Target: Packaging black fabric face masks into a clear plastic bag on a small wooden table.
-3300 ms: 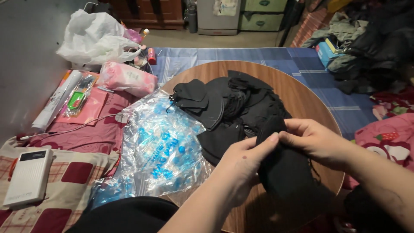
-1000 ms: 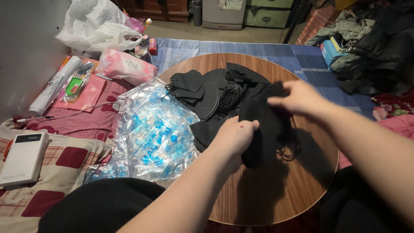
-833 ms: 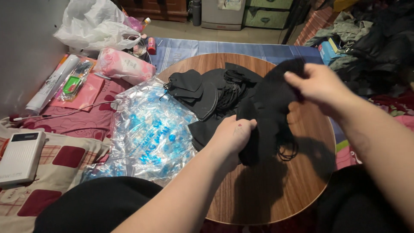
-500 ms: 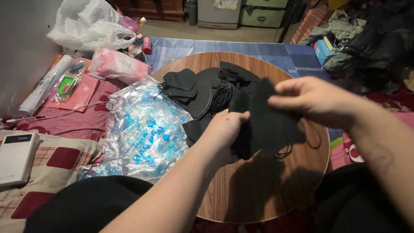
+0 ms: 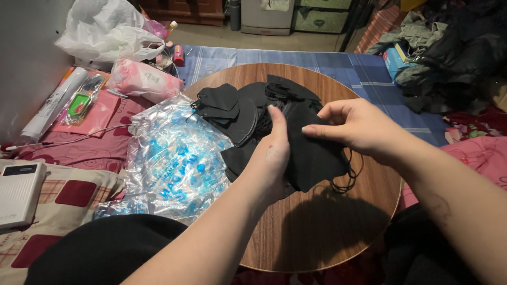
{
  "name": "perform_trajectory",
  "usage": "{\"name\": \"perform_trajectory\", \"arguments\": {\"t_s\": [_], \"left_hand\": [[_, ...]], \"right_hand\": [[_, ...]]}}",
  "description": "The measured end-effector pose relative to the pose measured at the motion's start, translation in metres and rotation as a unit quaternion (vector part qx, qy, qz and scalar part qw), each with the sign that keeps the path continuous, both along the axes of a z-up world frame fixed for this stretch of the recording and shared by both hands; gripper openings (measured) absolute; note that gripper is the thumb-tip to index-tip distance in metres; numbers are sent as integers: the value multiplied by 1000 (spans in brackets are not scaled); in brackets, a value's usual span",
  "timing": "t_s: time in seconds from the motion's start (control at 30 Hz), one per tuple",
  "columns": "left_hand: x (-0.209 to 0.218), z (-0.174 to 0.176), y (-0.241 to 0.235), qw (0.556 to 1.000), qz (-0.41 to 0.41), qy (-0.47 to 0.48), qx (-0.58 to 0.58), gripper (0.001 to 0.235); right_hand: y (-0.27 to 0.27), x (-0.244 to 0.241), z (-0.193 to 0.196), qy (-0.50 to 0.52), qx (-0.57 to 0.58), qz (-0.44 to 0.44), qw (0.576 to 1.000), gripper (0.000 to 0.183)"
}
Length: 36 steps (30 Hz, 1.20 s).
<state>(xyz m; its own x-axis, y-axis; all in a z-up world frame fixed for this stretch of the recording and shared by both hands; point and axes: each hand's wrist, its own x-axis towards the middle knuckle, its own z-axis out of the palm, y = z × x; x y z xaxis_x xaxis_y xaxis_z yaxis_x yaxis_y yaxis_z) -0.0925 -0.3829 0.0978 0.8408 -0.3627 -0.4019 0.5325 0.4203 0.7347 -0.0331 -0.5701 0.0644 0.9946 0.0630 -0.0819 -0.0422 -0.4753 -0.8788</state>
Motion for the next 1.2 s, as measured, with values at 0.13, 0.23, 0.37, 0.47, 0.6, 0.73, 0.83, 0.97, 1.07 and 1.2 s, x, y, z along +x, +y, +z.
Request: {"name": "perform_trajectory", "arguments": {"t_s": [0.13, 0.23, 0.37, 0.47, 0.6, 0.73, 0.83, 0.97, 1.07, 1.2], "left_hand": [[-2, 17, 1, 983, -27, 58, 172, 105], [-4, 18, 0, 979, -23, 65, 192, 102], [-1, 8, -3, 977, -27, 57, 201, 105], [-4, 2, 2, 975, -37, 47, 212, 104], [-8, 2, 1, 972, -47, 40, 226, 104], [-7, -9, -2, 973, -61, 26, 223, 101], [0, -25, -1, 972, -78, 1, 220, 101], [4, -45, -2, 980, -81, -52, 175, 98], [21, -82, -11, 987, -78, -69, 118, 80], [30, -115, -11, 993, -70, -68, 73, 65]], "right_hand": [[-1, 4, -7, -6, 4, -2, 1000, 24], [0, 5, -9, 6, -4, -9, 1000, 25], [6, 1, -10, 39, -15, -22, 999, 27], [-1, 6, -22, 44, -27, -24, 998, 27], [-1, 4, -26, 51, -47, -26, 997, 30], [-8, 9, -36, 52, -56, -29, 997, 37], [-8, 4, -33, 53, -63, -30, 996, 40], [-5, -4, -31, 50, -66, -32, 996, 42], [-23, 8, -55, 30, -76, -26, 996, 40], [-23, -3, -47, -40, -174, -3, 984, 47]]}}
